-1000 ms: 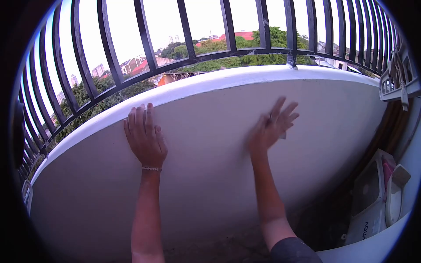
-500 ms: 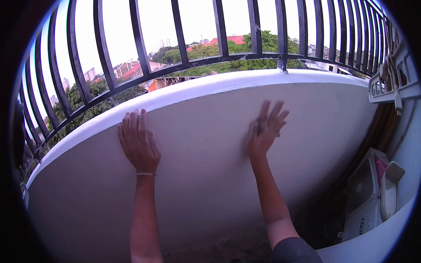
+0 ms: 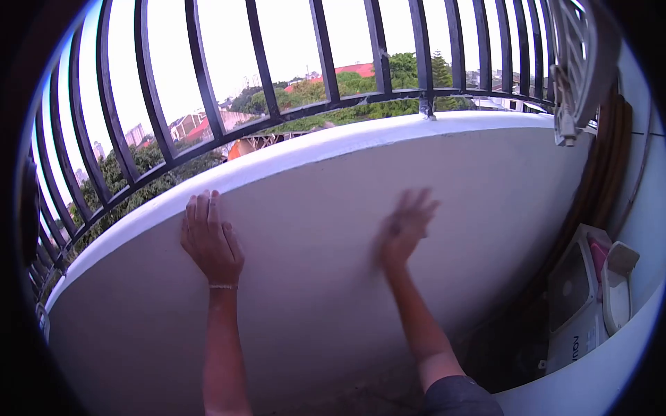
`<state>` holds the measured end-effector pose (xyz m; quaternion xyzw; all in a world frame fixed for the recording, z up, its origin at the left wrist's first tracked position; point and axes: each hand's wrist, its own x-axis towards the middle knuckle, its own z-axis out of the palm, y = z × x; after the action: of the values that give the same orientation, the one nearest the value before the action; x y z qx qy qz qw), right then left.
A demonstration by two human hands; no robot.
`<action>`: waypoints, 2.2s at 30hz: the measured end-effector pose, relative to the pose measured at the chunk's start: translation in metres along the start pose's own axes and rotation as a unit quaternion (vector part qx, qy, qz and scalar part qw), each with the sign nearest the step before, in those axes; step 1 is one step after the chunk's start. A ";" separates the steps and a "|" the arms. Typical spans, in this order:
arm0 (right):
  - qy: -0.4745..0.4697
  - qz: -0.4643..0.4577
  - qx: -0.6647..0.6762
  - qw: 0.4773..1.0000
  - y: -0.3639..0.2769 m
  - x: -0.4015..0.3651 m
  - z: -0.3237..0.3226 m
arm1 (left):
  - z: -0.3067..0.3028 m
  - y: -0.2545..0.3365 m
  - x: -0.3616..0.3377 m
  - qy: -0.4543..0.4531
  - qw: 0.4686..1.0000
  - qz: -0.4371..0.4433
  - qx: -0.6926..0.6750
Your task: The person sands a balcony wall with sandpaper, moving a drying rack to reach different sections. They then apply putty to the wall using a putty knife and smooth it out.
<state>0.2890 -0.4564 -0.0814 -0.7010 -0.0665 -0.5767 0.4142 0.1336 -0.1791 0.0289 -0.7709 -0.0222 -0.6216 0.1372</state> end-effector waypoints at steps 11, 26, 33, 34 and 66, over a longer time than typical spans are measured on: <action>-0.210 -0.341 0.015 0.916 -0.129 -0.022 0.026 | -0.002 0.002 0.002 -0.001 1.000 0.007 -0.005; -0.130 -0.170 -0.049 0.976 -0.127 0.032 0.021 | 0.001 0.005 0.003 0.023 1.000 0.007 0.004; 0.043 0.003 0.260 0.965 0.089 0.041 -0.010 | 0.004 0.002 0.006 0.036 0.999 0.005 -0.004; 0.052 0.054 0.082 0.994 0.082 0.067 -0.016 | 0.004 0.005 0.003 0.034 0.999 0.000 -0.002; 0.058 -0.031 0.055 0.996 0.063 0.106 -0.021 | 0.005 0.001 0.005 0.033 0.999 0.010 0.007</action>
<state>0.3433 -0.5521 -0.0220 -0.6400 -0.0959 -0.6242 0.4376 0.1394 -0.1802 0.0330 -0.7489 -0.0140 -0.6454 0.1494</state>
